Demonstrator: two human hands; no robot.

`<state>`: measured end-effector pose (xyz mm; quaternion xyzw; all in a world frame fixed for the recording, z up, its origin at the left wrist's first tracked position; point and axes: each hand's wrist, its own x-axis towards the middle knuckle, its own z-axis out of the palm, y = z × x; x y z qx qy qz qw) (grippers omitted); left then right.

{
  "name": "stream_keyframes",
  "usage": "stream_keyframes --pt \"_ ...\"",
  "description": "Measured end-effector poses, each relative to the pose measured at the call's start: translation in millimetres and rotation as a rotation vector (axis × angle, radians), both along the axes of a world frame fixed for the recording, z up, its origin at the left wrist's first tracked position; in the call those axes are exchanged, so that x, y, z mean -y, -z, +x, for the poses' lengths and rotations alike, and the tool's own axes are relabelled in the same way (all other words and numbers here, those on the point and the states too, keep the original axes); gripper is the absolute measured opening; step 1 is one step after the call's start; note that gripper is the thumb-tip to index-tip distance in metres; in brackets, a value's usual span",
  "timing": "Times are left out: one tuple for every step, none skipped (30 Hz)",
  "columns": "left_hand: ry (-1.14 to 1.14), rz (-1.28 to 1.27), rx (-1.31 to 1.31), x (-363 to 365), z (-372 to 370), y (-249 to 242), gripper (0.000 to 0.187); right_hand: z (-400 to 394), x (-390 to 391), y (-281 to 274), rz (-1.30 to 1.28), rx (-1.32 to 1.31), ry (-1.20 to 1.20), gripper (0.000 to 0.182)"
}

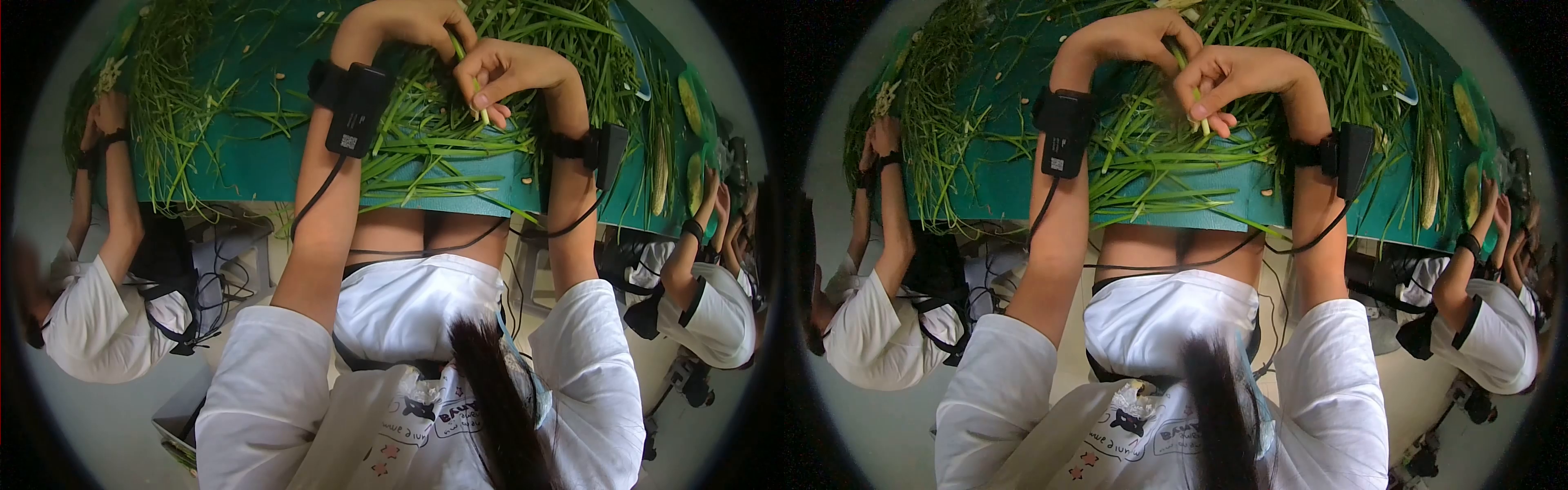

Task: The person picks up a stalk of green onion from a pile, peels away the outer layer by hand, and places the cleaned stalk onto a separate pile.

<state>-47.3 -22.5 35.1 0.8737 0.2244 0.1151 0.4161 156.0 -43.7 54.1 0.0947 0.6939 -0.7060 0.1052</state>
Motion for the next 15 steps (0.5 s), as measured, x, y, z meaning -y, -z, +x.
stream_keyframes --pt "0.001 0.0 0.0 -0.3 0.2 0.7 0.029 -0.6 0.9 0.1 0.007 -0.009 0.002 0.02" --pt "-0.012 0.002 -0.008 -0.1 0.3 0.8 0.029 -1.2 1.8 -0.5 0.015 -0.019 0.004 0.022" --pt "-0.027 0.003 -0.016 0.1 0.1 0.7 0.028 -1.2 2.7 -1.2 0.016 -0.019 0.004 0.022" --pt "-0.028 0.004 -0.016 -0.7 -0.6 0.5 0.028 -1.3 3.4 -1.9 0.013 -0.014 0.021 0.024" --pt "-0.013 0.039 -0.029 -1.1 -1.1 -0.8 0.027 -1.4 3.4 -2.4 0.009 -0.009 0.039 0.025" --pt "0.003 0.072 -0.042 -0.9 -1.1 -1.5 0.027 -1.5 3.2 -3.0 0.008 -0.008 0.039 0.025" --pt "0.003 0.071 -0.042 -1.4 -0.8 -2.5 0.027 -1.8 3.1 -3.9 0.019 -0.003 0.035 0.025" --pt "-0.006 -0.046 -0.032 -2.9 -0.4 -4.0 0.024 -2.0 3.3 -4.0 0.031 0.001 0.033 0.026" --pt "-0.014 -0.163 -0.022 -3.5 0.1 -4.8 0.023 -2.2 3.1 -2.6 0.03 0.001 0.035 0.026" --pt "-0.013 -0.163 -0.023 -3.1 0.2 -4.2 0.023 -2.5 2.0 -0.6 0.027 -0.014 0.031 0.026" --pt "-0.01 -0.172 0.03 -2.3 0.0 -3.0 0.023 -3.1 1.9 -0.3 0.025 -0.03 0.027 0.026" --pt "-0.008 -0.182 0.083 -1.5 -0.2 -2.0 0.023 -2.4 2.8 -0.5 0.025 -0.031 0.027 0.026" --pt "-0.01 -0.181 0.083 -1.1 -0.1 -1.5 0.023 -0.9 4.2 -1.1 0.023 -0.024 0.066 0.025" --pt "-0.024 -0.212 0.1 -0.2 0.0 -2.3 0.022 -0.1 4.4 -2.0 0.021 -0.017 0.106 0.025" --pt "-0.037 -0.244 0.117 0.7 -0.2 -2.9 0.022 1.2 2.8 -3.1 0.022 -0.017 0.104 0.025"
